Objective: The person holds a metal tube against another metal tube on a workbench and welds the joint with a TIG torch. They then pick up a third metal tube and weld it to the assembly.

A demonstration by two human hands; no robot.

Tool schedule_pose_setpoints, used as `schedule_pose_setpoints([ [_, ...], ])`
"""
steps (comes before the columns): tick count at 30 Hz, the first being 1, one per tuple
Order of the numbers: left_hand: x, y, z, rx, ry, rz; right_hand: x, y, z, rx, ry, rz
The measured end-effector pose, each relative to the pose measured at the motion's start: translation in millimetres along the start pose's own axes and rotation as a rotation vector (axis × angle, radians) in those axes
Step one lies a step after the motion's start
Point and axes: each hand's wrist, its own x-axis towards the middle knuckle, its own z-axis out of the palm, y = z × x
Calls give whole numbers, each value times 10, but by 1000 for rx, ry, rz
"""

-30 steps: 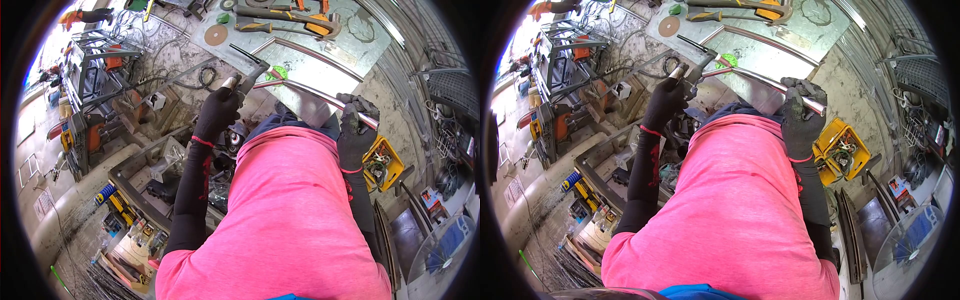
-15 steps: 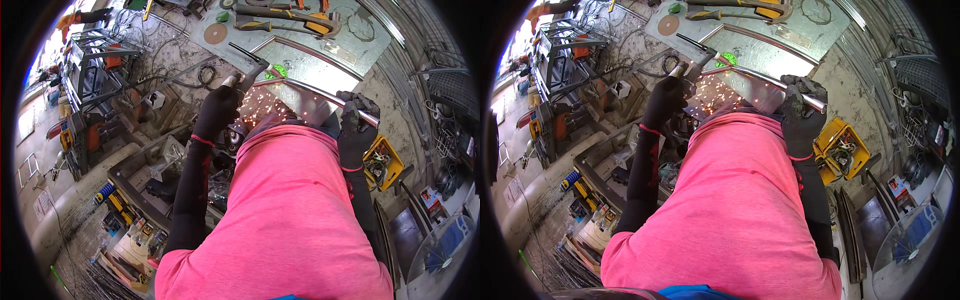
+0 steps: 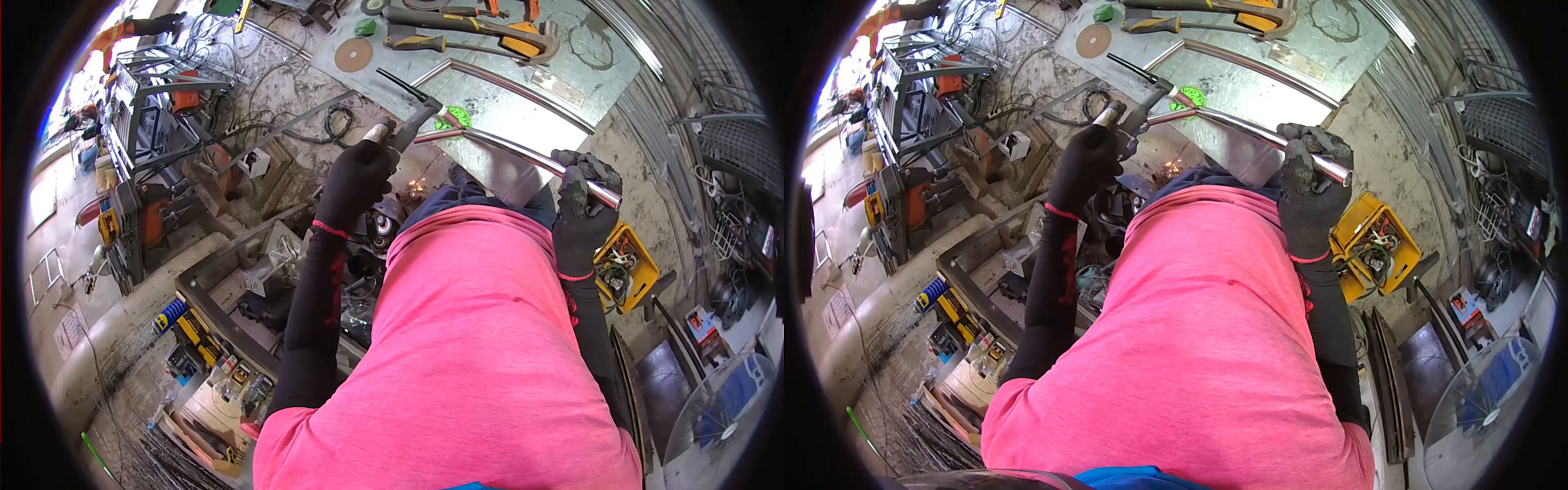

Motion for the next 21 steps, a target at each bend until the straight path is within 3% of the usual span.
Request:
schedule_pose_setpoints([
  [7, 11, 20, -16, -9, -12, 53, 15, 14, -18, 2, -8, 18],
  [12, 32, 25, -46, -11, -51, -30, 27, -4, -20, 33, -6, 4],
  [16, 56, -18, -51, -68, -57, -67, 72, -85, -100, -34, -94, 25],
  [21, -38, 39, -46, 11, -23, 24, 211, -140, -206, -183, -242, 8],
])
